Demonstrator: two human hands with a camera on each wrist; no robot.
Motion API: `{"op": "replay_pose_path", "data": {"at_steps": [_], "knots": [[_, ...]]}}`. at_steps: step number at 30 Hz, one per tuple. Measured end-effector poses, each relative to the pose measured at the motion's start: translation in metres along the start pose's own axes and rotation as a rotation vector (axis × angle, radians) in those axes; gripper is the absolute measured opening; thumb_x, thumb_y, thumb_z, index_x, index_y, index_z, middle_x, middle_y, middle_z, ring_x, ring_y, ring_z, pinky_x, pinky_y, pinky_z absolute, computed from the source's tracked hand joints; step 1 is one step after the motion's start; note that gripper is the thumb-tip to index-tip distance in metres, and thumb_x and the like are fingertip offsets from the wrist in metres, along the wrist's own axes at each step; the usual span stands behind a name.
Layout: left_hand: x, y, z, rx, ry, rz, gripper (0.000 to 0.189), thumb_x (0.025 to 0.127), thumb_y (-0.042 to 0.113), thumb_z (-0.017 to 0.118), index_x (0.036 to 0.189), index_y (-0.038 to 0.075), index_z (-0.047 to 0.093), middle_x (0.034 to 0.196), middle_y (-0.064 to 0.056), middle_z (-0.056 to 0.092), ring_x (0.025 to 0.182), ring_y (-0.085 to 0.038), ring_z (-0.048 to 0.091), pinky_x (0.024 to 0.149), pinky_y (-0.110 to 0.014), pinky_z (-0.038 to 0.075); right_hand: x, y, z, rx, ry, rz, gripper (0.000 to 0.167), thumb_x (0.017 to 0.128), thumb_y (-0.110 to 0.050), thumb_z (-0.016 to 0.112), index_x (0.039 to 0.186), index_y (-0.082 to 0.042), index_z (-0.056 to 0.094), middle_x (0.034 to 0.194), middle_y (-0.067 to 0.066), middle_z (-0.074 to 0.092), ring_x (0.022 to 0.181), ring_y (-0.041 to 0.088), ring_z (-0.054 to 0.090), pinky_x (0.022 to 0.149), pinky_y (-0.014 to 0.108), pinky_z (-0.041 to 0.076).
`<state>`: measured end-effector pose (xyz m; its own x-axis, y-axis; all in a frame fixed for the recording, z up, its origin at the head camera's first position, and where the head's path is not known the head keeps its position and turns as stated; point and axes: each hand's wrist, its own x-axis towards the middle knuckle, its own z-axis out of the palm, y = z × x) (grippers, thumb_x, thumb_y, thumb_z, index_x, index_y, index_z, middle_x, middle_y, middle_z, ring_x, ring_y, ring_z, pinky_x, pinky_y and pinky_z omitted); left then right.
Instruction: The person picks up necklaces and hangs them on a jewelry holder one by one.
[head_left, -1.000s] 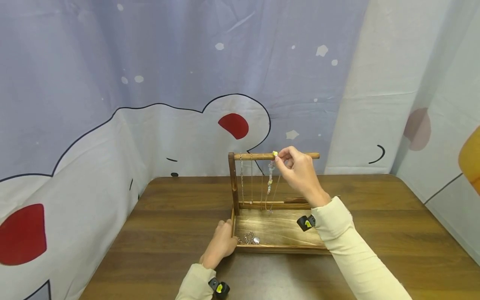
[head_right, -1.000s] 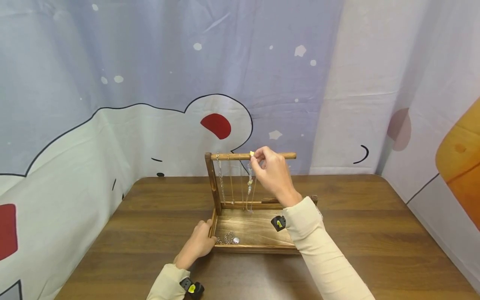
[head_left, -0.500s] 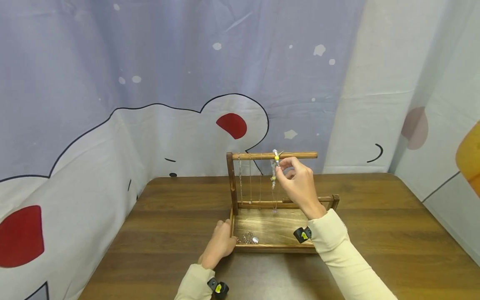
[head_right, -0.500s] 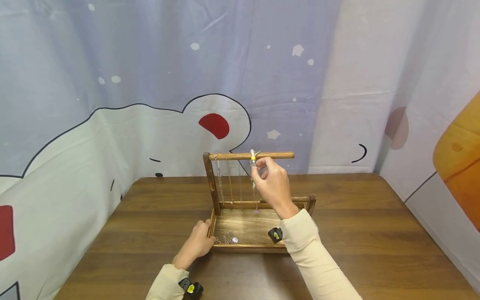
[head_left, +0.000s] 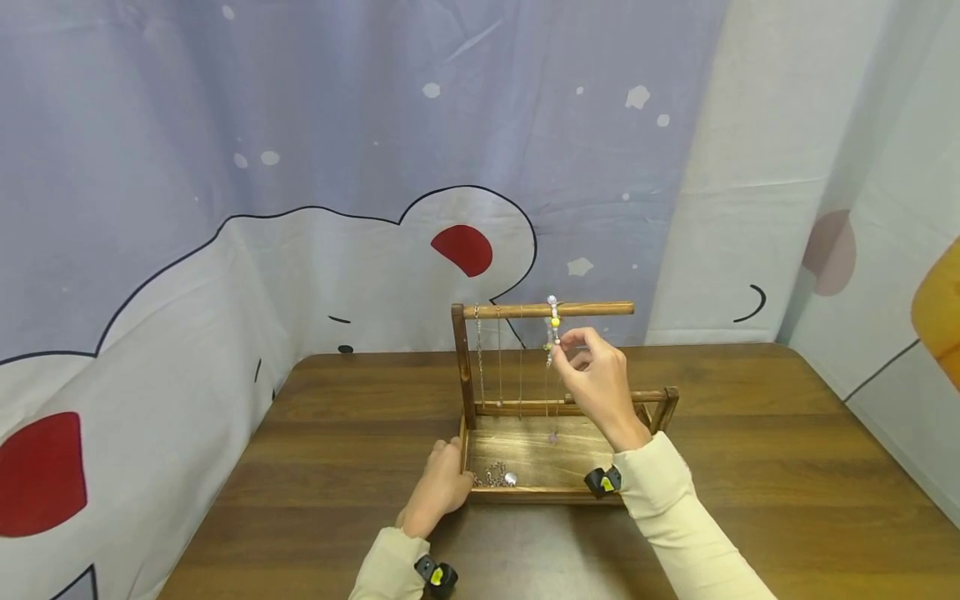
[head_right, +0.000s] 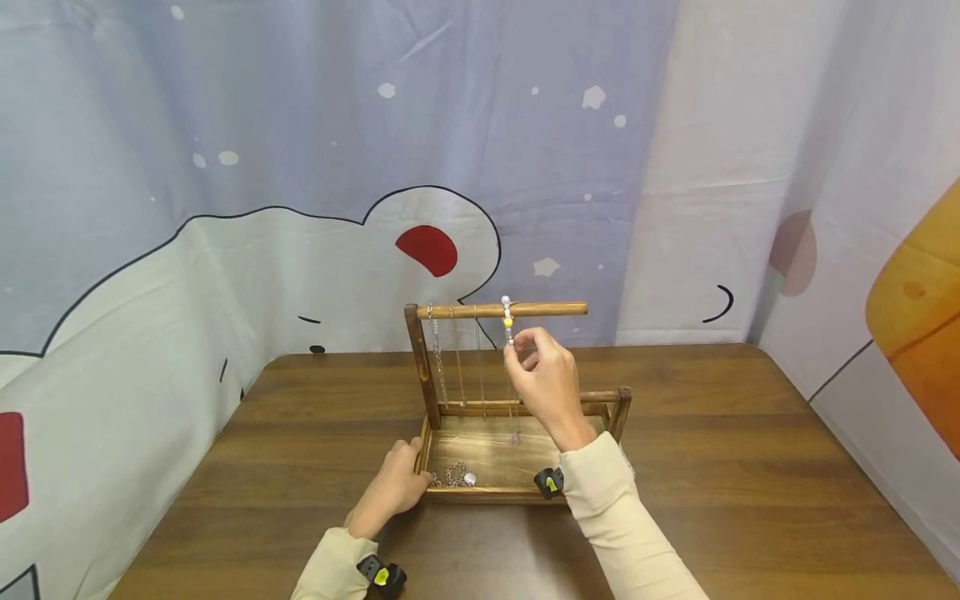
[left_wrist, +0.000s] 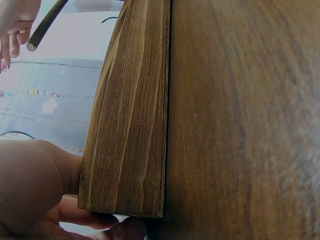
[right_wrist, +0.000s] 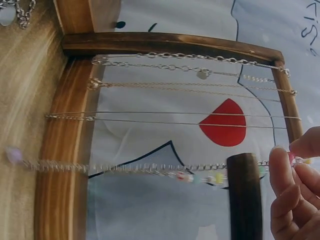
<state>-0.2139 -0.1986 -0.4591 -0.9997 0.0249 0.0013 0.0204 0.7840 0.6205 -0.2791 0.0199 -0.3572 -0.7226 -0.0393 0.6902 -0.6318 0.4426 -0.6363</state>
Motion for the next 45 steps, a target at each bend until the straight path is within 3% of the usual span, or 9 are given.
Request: {"op": "replay_pose_path", "data": {"at_steps": [7,13,21,25,31,40,45], "knots": [[0.000,-0.001,0.000,0.000,-0.002,-0.003,0.057,0.081,0.003,0.061,0.129,-0.018,0.038,0.118,-0.032,0.043,0.110,-0.041,0.047,0.090,-0.048,0.042,-0.006,0.005,0.002,0.018,-0.003,0.013,0.011,0.081,-0.009,0.066,0.089,-0.004,0.061,0.079,0.006,0.065,0.046,0.011,0.057,0.038,0.023,0.042],[0.001,0.000,0.001,-0.007,-0.002,-0.013,0.057,0.082,0.003,0.061,0.129,-0.017,0.037,0.118,-0.031,0.043,0.110,-0.039,0.047,0.090,-0.047,0.043,-0.012,0.006,0.004,0.015,0.011,0.016,0.008,0.081,-0.009,0.066,0.086,-0.005,0.061,0.078,0.004,0.064,0.052,0.009,0.058,0.046,0.023,0.046],[0.002,0.000,0.000,0.002,-0.005,-0.016,0.057,0.082,0.003,0.061,0.130,-0.016,0.038,0.117,-0.031,0.044,0.108,-0.038,0.048,0.089,-0.047,0.043,-0.028,0.002,0.012,0.076,0.083,-0.106,0.006,0.080,0.001,0.065,0.083,-0.004,0.062,0.066,0.001,0.060,0.051,0.009,0.053,0.047,0.018,0.044],[0.002,0.001,-0.001,-0.004,-0.006,-0.023,0.057,0.082,0.003,0.060,0.131,-0.016,0.037,0.120,-0.031,0.042,0.110,-0.039,0.047,0.090,-0.047,0.043,-0.040,-0.003,0.019,0.118,0.059,-0.138,0.009,0.077,0.007,0.064,0.082,0.001,0.061,0.062,0.006,0.059,0.049,0.013,0.052,0.044,0.018,0.042],[0.003,0.001,0.001,-0.004,-0.004,-0.020,0.057,0.082,0.003,0.060,0.130,-0.017,0.037,0.119,-0.031,0.043,0.108,-0.037,0.048,0.089,-0.046,0.043,-0.066,0.007,0.037,0.134,-0.073,-0.148,0.007,0.079,0.000,0.063,0.084,-0.004,0.060,0.069,0.000,0.059,0.052,0.007,0.052,0.046,0.016,0.042],[0.002,-0.001,0.001,0.024,0.035,0.036,0.054,0.077,0.001,0.062,0.124,-0.018,0.043,0.107,-0.029,0.048,0.099,-0.037,0.052,0.084,-0.046,0.045,-0.097,0.028,0.065,0.074,-0.395,0.105,0.006,0.082,-0.006,0.063,0.086,-0.010,0.062,0.084,0.000,0.062,0.058,0.006,0.054,0.048,0.020,0.044],[0.001,-0.001,0.000,0.017,0.023,0.024,0.056,0.078,0.001,0.062,0.126,-0.018,0.041,0.111,-0.031,0.046,0.104,-0.039,0.050,0.087,-0.047,0.044,-0.100,0.031,0.070,0.011,-0.546,0.108,0.011,0.081,-0.004,0.062,0.091,-0.008,0.066,0.090,0.000,0.061,0.064,0.007,0.053,0.057,0.022,0.045]]}}
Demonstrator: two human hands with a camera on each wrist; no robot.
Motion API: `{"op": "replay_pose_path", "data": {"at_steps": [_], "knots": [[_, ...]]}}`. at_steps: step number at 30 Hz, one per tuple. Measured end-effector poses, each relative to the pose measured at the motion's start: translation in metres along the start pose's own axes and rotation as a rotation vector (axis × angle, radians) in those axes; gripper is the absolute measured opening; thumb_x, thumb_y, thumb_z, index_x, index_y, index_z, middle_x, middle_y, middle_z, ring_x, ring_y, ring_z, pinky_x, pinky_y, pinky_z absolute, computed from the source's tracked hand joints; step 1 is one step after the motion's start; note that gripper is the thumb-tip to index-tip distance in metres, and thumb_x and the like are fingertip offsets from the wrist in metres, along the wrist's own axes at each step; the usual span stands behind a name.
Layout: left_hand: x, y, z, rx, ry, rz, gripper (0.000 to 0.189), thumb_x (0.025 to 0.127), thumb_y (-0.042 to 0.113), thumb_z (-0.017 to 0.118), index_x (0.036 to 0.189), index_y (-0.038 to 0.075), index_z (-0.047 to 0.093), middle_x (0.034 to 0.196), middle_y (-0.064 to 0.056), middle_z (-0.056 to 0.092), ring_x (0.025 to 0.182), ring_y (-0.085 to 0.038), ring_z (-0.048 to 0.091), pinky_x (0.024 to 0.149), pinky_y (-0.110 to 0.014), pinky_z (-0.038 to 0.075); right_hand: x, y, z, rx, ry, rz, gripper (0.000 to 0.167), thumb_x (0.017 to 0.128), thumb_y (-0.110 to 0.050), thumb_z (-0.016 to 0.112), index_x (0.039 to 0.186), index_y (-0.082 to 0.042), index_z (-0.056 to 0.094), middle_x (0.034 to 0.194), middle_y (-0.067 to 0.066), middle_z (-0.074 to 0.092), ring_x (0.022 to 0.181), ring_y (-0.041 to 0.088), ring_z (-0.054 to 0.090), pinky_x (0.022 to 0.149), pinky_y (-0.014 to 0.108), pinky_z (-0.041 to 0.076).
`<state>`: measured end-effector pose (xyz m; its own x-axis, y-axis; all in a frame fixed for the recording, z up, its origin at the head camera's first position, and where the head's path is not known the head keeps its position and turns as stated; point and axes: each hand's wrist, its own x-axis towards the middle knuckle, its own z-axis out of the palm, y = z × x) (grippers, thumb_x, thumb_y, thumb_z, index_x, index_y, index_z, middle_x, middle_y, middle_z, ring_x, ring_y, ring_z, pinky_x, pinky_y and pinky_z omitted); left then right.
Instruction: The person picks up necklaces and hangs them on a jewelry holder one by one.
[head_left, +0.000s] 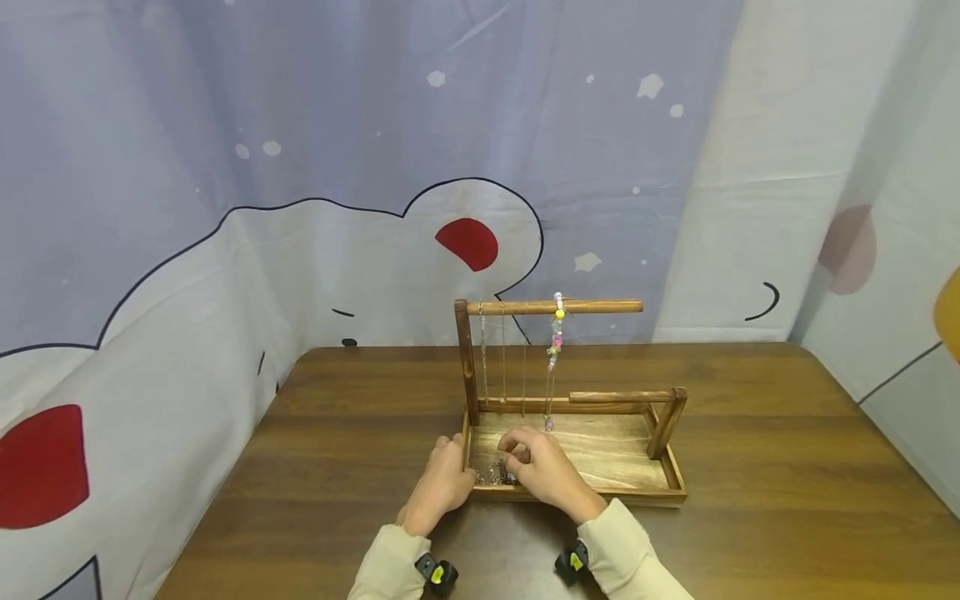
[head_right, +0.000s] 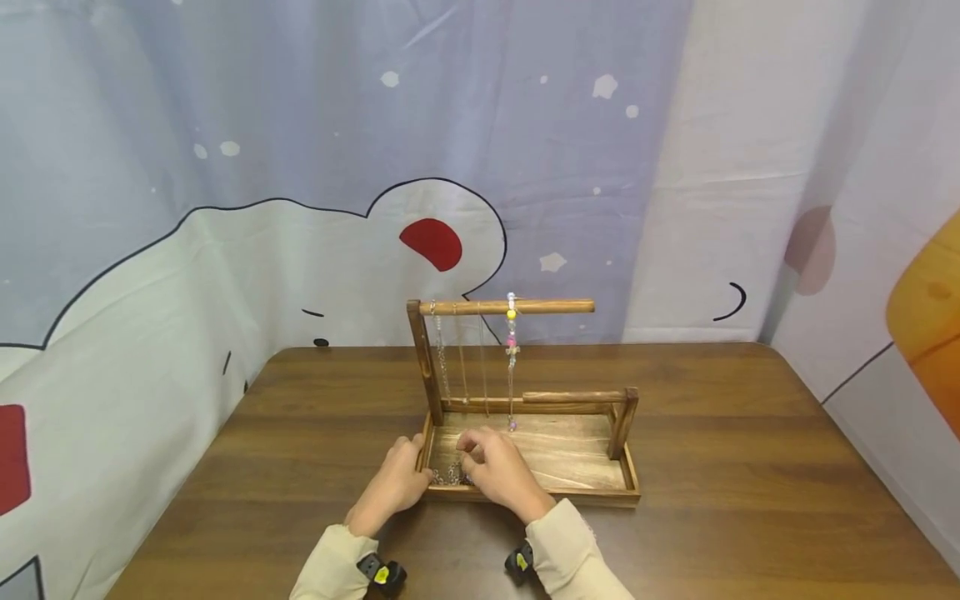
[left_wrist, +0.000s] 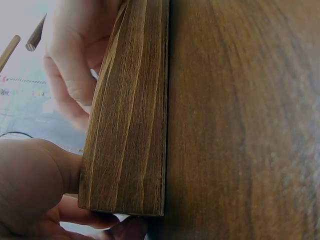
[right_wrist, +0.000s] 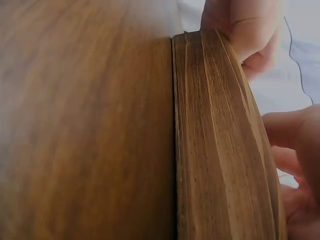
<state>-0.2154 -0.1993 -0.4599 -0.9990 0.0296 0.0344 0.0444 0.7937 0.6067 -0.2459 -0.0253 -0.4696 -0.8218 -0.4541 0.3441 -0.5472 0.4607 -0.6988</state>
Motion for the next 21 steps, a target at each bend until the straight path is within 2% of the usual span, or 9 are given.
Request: {"op": "replay_pose_path", "data": {"at_steps": [2,6,12,16,21], "knots": [[-0.0001,0.0003,-0.0001,0.001,-0.005,-0.009,0.058,0.078,0.002,0.062,0.128,-0.017,0.040,0.114,-0.032,0.045,0.107,-0.041,0.049,0.089,-0.047,0.043,-0.0002,0.0002,0.0005,-0.030,-0.053,-0.001,0.013,0.081,-0.005,0.062,0.092,-0.008,0.068,0.090,0.000,0.061,0.066,0.006,0.053,0.059,0.022,0.045],[0.0004,-0.0004,0.0002,0.010,0.004,-0.007,0.055,0.077,0.002,0.062,0.125,-0.016,0.043,0.108,-0.028,0.047,0.103,-0.038,0.051,0.086,-0.046,0.044,0.0004,0.0013,0.0018,-0.084,-0.119,-0.002,0.015,0.080,-0.006,0.061,0.090,-0.010,0.071,0.085,-0.001,0.058,0.070,0.009,0.053,0.061,0.022,0.045],[0.0011,-0.0005,0.0011,0.009,0.022,0.011,0.046,0.075,0.001,0.063,0.116,-0.014,0.049,0.096,-0.021,0.047,0.090,-0.032,0.052,0.077,-0.044,0.046,0.0002,0.0018,0.0012,-0.122,-0.116,0.042,0.011,0.076,-0.006,0.063,0.082,-0.012,0.071,0.081,-0.001,0.055,0.070,0.009,0.054,0.060,0.023,0.045],[0.0004,0.0002,0.0011,0.001,0.019,0.002,0.053,0.075,0.001,0.063,0.122,-0.017,0.045,0.103,-0.026,0.047,0.096,-0.036,0.052,0.082,-0.045,0.046,0.0002,0.0017,0.0003,-0.130,-0.116,0.075,0.009,0.074,-0.006,0.064,0.073,-0.014,0.067,0.074,-0.004,0.054,0.065,0.006,0.050,0.058,0.022,0.043],[0.0001,0.0017,0.0007,-0.012,-0.002,-0.026,0.057,0.077,0.001,0.063,0.126,-0.017,0.041,0.110,-0.030,0.046,0.102,-0.039,0.051,0.086,-0.047,0.045,0.0005,0.0027,0.0003,-0.121,-0.104,0.108,0.011,0.074,-0.004,0.065,0.069,-0.014,0.063,0.065,-0.007,0.057,0.060,0.006,0.048,0.055,0.023,0.041]]}}
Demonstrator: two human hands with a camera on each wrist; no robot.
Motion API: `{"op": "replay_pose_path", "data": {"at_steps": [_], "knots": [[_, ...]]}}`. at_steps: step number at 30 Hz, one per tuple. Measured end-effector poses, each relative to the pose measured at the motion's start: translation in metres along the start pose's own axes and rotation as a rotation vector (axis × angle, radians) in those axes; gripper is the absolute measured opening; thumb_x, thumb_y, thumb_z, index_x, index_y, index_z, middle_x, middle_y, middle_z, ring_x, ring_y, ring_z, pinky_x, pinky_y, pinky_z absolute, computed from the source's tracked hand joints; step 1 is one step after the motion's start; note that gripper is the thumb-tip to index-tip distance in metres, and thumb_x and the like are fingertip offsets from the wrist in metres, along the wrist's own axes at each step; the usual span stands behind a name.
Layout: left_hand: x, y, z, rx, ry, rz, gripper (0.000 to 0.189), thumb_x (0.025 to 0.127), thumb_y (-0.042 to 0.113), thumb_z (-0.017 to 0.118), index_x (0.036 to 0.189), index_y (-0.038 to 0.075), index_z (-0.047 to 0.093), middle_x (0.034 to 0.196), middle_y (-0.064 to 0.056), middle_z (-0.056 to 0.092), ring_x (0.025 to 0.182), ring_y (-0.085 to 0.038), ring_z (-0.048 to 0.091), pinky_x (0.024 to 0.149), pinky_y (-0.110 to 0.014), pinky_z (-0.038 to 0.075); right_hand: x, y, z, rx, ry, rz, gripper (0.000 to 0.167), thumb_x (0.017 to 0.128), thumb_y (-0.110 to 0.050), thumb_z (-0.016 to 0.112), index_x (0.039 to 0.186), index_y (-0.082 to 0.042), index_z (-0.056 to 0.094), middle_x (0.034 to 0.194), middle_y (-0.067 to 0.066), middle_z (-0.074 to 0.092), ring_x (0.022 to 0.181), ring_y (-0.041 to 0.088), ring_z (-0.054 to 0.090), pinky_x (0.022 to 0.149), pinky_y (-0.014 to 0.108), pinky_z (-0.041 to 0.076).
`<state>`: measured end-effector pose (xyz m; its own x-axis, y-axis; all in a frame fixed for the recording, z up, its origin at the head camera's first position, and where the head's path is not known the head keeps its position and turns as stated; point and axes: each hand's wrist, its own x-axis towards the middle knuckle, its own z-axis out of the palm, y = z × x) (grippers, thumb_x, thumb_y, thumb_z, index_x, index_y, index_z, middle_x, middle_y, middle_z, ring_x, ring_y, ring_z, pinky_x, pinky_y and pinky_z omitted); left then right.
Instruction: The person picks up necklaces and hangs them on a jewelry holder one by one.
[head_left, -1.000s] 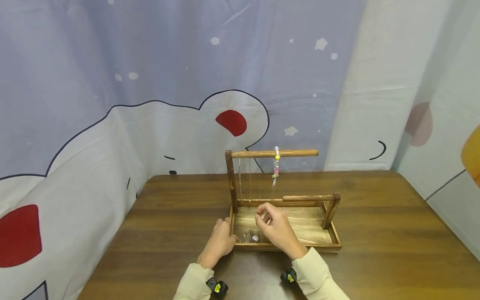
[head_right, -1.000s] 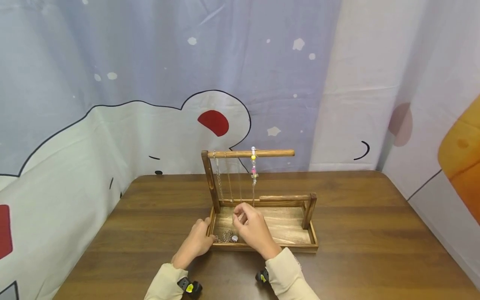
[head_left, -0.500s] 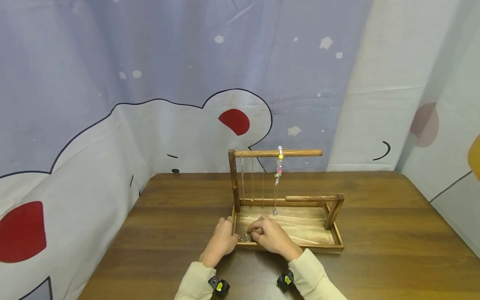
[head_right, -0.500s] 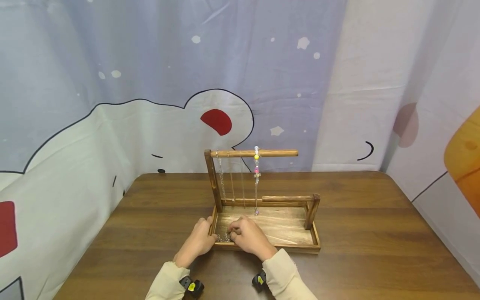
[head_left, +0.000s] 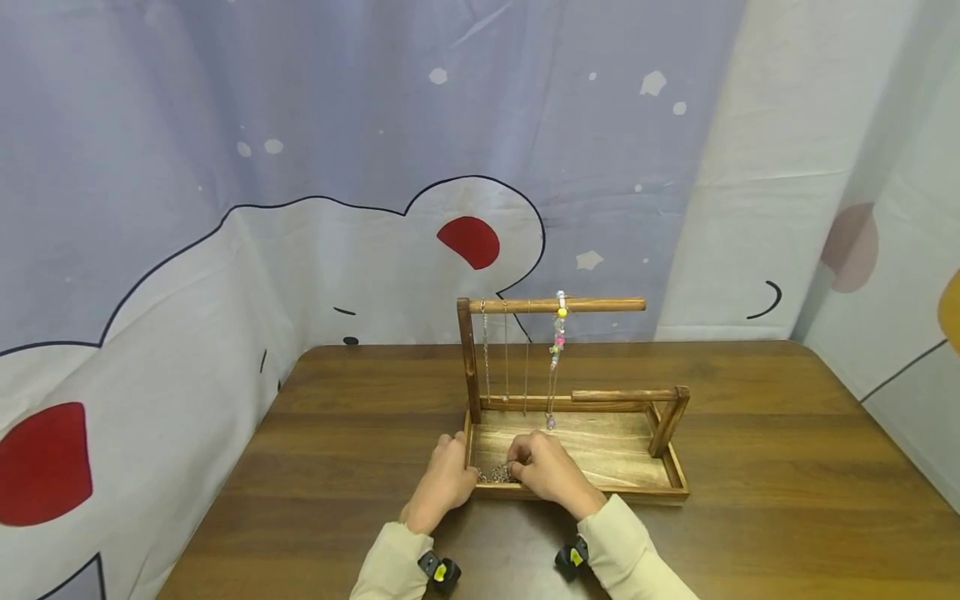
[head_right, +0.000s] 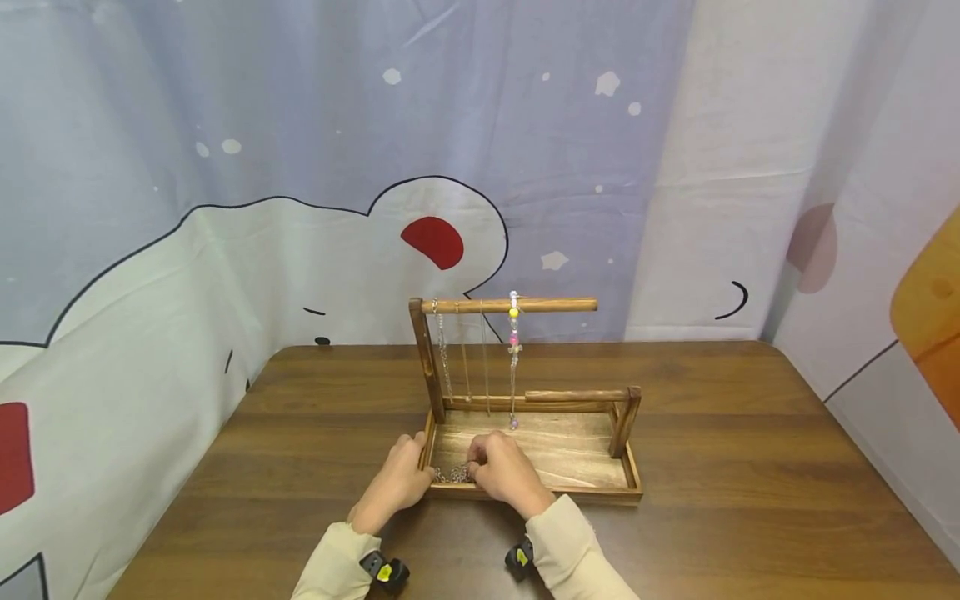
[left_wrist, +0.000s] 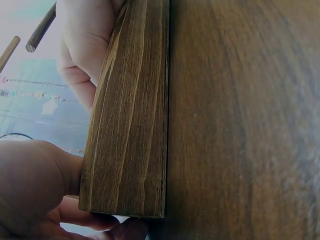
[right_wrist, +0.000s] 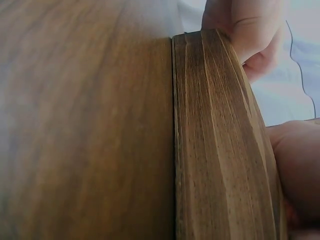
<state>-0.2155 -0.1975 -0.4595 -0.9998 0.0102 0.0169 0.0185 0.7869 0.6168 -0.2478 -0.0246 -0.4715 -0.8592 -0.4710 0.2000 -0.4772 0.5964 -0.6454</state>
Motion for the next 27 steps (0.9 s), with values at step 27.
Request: {"op": "replay_pose_path", "data": {"at_steps": [27], "knots": [[-0.001,-0.001,0.000,0.009,-0.005,-0.005,0.056,0.080,0.004,0.063,0.128,-0.016,0.041,0.113,-0.029,0.045,0.104,-0.040,0.049,0.087,-0.047,0.044,-0.004,0.007,-0.018,-0.015,-0.022,0.102,0.009,0.074,0.001,0.064,0.076,-0.007,0.059,0.066,-0.003,0.054,0.061,0.009,0.048,0.056,0.024,0.041]]}}
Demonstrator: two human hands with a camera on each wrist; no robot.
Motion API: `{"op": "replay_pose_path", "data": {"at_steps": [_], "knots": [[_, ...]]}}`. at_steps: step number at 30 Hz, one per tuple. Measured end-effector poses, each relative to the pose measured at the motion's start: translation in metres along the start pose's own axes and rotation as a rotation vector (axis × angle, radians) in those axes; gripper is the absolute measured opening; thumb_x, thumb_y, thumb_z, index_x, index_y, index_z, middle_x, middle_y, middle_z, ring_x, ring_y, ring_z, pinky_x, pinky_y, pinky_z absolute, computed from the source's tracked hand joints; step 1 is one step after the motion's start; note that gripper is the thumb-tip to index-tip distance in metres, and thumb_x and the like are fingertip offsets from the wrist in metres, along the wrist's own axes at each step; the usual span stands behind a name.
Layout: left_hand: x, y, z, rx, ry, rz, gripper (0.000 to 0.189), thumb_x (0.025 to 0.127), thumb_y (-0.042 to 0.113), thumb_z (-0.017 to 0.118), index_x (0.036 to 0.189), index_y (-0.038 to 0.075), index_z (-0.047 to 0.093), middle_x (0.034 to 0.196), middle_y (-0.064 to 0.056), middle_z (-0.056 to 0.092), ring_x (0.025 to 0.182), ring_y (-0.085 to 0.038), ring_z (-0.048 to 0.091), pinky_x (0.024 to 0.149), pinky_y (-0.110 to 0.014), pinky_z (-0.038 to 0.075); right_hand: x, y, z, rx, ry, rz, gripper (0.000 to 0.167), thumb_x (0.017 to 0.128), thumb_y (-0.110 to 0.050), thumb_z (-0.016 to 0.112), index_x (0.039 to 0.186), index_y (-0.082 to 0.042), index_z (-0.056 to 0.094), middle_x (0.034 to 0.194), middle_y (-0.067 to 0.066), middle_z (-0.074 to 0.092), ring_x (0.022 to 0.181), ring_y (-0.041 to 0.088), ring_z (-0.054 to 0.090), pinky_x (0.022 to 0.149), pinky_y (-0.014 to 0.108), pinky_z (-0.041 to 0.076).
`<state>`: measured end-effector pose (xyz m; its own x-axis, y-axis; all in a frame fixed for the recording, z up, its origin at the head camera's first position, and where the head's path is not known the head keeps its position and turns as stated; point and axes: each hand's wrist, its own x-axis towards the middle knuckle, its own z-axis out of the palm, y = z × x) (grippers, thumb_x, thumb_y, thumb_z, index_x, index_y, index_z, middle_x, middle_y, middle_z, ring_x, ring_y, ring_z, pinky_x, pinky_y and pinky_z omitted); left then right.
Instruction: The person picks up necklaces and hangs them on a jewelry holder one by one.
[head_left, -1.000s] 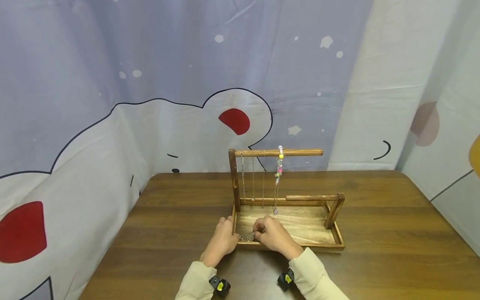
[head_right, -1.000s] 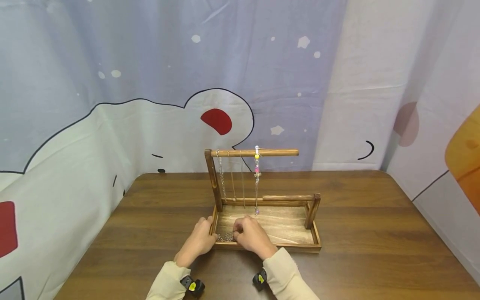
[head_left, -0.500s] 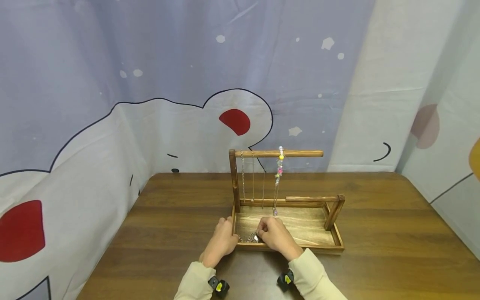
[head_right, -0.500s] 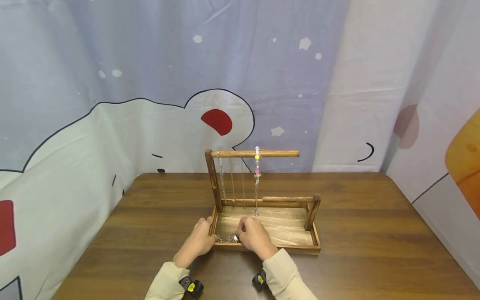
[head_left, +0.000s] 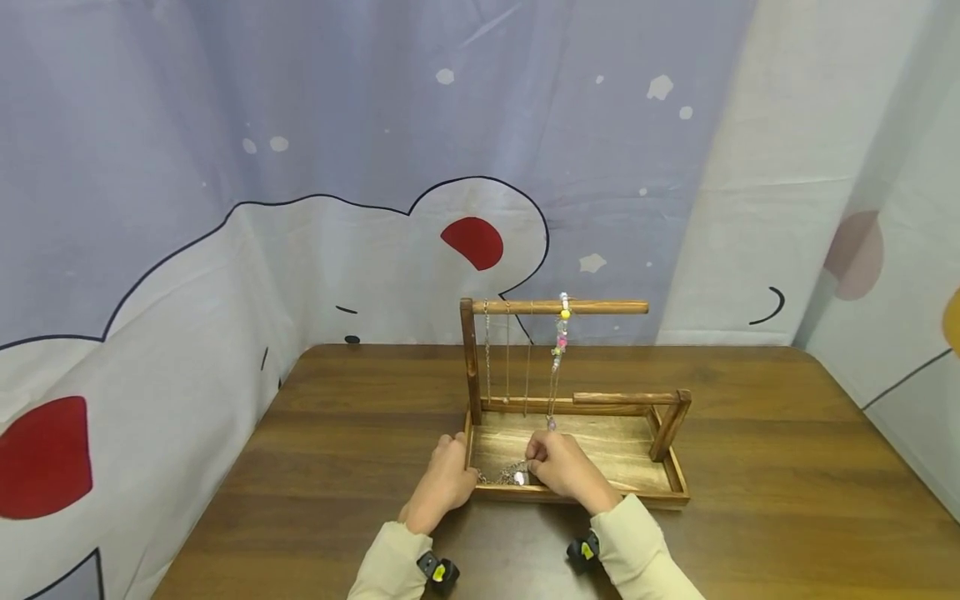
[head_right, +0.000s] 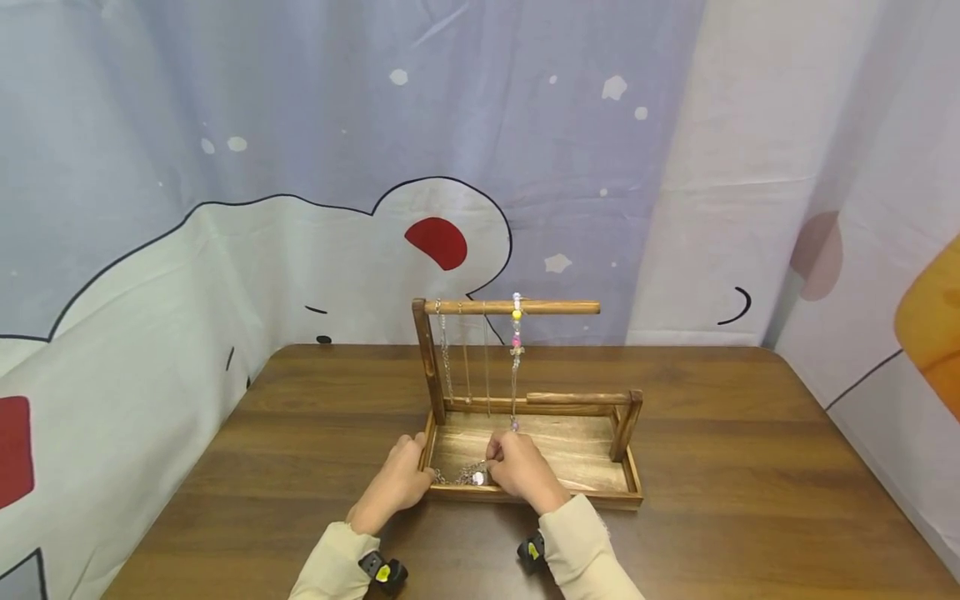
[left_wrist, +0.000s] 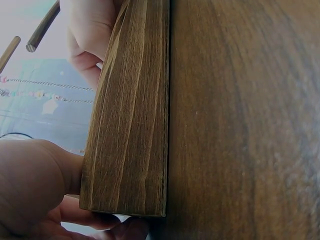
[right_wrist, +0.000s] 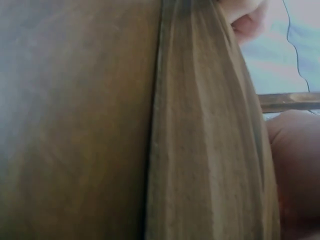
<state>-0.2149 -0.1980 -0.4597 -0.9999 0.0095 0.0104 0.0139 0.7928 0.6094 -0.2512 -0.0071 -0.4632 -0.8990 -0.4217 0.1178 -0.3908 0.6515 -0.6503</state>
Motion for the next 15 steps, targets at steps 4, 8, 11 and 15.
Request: {"op": "replay_pose_path", "data": {"at_steps": [4,8,11,15], "knots": [[0.0001,0.0006,-0.0002,-0.007,-0.004,-0.006,0.057,0.080,0.004,0.063,0.128,-0.015,0.040,0.113,-0.029,0.045,0.105,-0.040,0.049,0.087,-0.047,0.044,0.0006,0.0008,-0.0051,0.025,-0.032,0.014,0.013,0.069,0.004,0.062,0.078,-0.006,0.058,0.067,-0.001,0.057,0.063,0.010,0.050,0.058,0.026,0.042],[-0.0005,0.0008,-0.0003,-0.008,-0.008,-0.010,0.057,0.081,0.004,0.063,0.129,-0.015,0.040,0.114,-0.029,0.045,0.106,-0.041,0.048,0.087,-0.048,0.043,0.0010,0.0005,-0.0068,0.052,-0.060,0.060,0.016,0.069,0.002,0.062,0.082,-0.007,0.059,0.070,0.000,0.060,0.065,0.011,0.053,0.061,0.029,0.043],[-0.0004,0.0008,-0.0002,-0.006,-0.005,-0.008,0.056,0.080,0.004,0.062,0.128,-0.016,0.040,0.114,-0.029,0.045,0.106,-0.042,0.048,0.088,-0.049,0.043,0.0003,0.0006,-0.0049,0.040,-0.044,0.069,0.013,0.073,-0.002,0.065,0.083,-0.008,0.059,0.068,-0.001,0.059,0.063,0.011,0.051,0.060,0.029,0.042],[-0.0002,0.0010,-0.0003,-0.005,-0.006,-0.010,0.056,0.081,0.004,0.062,0.128,-0.015,0.040,0.114,-0.029,0.044,0.106,-0.041,0.048,0.087,-0.048,0.043,-0.0013,0.0008,-0.0020,-0.011,-0.006,0.047,0.010,0.076,-0.003,0.064,0.076,-0.010,0.058,0.062,-0.004,0.052,0.058,0.011,0.046,0.054,0.027,0.038]]}}
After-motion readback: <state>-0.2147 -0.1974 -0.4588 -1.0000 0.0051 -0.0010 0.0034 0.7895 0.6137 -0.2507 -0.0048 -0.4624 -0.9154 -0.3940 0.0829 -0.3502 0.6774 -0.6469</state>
